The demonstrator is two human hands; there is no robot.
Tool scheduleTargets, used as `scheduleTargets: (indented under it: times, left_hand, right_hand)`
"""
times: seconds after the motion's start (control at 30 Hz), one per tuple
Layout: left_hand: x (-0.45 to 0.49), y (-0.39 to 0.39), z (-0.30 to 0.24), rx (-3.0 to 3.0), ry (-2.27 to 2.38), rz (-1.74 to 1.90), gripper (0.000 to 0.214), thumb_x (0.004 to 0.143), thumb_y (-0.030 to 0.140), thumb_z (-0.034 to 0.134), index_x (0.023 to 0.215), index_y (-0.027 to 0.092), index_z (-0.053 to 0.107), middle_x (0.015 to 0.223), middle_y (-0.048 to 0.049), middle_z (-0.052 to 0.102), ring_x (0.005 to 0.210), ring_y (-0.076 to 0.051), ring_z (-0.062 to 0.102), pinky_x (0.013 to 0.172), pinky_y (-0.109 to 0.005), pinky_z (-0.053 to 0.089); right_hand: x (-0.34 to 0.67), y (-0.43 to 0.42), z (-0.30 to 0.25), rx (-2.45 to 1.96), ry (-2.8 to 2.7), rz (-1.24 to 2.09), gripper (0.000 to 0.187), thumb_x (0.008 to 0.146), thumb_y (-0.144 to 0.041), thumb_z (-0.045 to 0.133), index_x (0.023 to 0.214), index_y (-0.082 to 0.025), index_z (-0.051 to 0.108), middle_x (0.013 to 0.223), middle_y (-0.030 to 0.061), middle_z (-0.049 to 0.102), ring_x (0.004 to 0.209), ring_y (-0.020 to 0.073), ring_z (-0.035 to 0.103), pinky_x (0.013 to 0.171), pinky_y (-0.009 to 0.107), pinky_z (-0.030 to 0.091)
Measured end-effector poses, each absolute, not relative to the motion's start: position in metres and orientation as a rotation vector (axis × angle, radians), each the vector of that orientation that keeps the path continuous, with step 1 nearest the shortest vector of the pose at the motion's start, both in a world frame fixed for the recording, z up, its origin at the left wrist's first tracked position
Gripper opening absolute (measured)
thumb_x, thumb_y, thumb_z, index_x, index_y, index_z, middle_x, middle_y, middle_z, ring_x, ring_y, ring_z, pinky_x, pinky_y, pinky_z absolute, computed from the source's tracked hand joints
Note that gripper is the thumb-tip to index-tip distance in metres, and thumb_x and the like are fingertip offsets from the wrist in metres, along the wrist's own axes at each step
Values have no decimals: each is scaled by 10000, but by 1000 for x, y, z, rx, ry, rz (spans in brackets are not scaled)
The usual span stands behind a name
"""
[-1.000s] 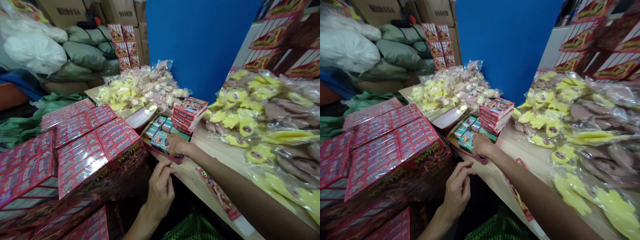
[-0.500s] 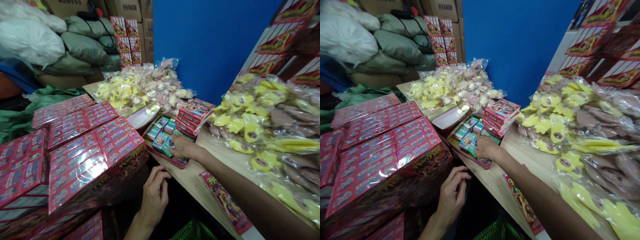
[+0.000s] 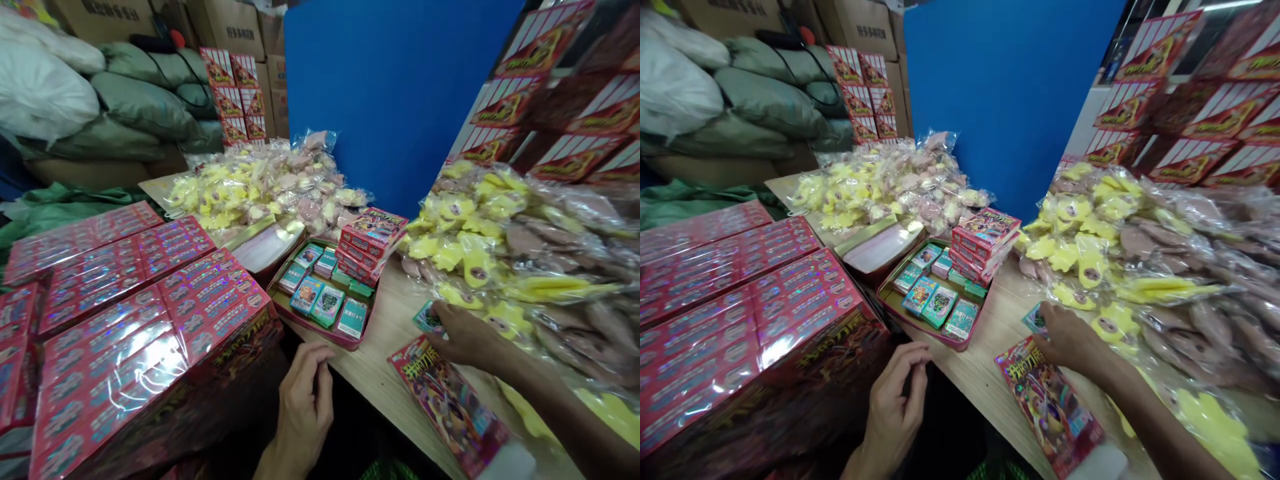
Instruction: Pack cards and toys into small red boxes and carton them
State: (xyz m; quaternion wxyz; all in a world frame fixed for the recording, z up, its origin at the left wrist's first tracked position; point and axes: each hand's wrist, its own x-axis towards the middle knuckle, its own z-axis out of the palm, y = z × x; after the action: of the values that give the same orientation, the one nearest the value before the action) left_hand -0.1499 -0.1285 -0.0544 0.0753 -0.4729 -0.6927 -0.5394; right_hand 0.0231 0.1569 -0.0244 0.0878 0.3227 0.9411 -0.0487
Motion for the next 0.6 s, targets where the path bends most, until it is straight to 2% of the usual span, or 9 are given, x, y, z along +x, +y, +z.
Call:
scheduleTargets:
  times: [0.13,0.23,0.43,0.53,0.6]
  left_hand:
    - [-147,-117,-47,-1461,-2021,-1639,282,942,21,462,1072,200,637,1068,-67,687,1019,-141,701,894,-231,571]
    - [-151,-116,-40,-1481,-2038,-1658,283,945,19,461,1071,197,642,1044,-55,691,991,-130,697,886,-219,561]
    - [-163,-121,-37,-1491,-2050,-1627,246,958,36,482,1029,193,657,1004,-39,691,941,-124,695,856,-213,545]
    - [-155,-118,-37,-1561,-2054,-1634,264,948,27,468,1044,197,646,997,-49,695,935,-146,699,837,-240,557]
    - [-144,-114,-37,-1723,-2061,-1607,295,932,14,458,1070,203,636,988,-52,702,921,-158,698,817,-257,565]
  right_hand:
    - [21,174,-37,877,2712,-247,196,932,-292,560,1016,-157,674,1037,170,723,959,315,705,829,375,504]
    - [11,178,-26,795,2697,-274,187,903,-329,624,952,-166,703,1026,171,727,982,329,702,866,397,518]
    - [4,183,-10,834,2604,-360,349,909,-386,657,1165,-150,690,1035,161,744,891,287,705,808,369,547]
    - [2,175,-11,816,2627,-378,419,951,-318,600,1346,-183,631,1108,129,739,994,264,697,884,350,537]
    - [-1,170,-14,786,2660,-357,414,955,-232,568,1360,-180,639,1149,132,722,1092,252,670,954,333,506]
